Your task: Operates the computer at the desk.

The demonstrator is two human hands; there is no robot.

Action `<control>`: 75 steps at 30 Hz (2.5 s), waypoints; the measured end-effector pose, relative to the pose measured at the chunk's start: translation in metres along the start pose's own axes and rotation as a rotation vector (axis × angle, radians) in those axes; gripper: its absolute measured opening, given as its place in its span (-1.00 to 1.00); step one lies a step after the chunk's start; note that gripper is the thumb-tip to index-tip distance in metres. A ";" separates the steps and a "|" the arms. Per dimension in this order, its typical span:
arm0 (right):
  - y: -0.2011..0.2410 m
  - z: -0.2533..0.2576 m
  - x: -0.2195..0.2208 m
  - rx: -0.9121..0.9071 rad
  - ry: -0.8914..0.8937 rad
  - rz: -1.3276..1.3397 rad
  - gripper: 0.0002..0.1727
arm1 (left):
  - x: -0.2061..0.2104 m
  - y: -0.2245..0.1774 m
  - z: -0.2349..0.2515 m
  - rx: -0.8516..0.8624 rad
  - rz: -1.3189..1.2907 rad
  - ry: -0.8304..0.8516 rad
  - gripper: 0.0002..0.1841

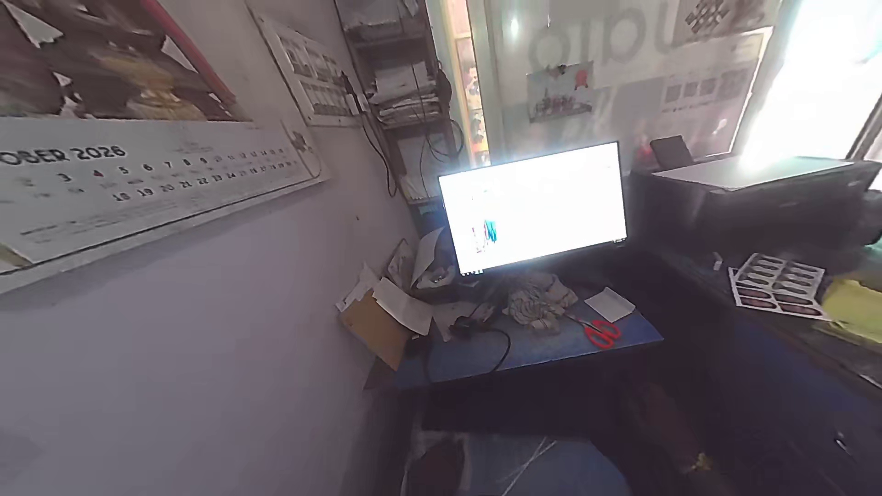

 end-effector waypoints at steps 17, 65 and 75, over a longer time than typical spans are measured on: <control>0.001 -0.011 -0.003 -0.140 -0.017 0.104 -0.50 | 0.007 0.004 -0.006 0.061 -0.003 -0.100 -0.40; 0.006 -0.005 -0.007 -0.066 0.029 0.061 -0.40 | 0.008 0.005 0.002 0.008 0.016 -0.036 -0.39; 0.002 -0.006 -0.001 -0.102 -0.002 0.045 -0.44 | 0.009 0.007 0.007 0.022 0.025 -0.022 -0.35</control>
Point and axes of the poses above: each hand's wrist, its own z-axis towards the middle knuckle, its own x-axis out of the palm, y = z × x, the point moved 1 cm from there along z, towards the middle knuckle, and after that the axes turned 12 degrees about -y, right-handed, at the moved point
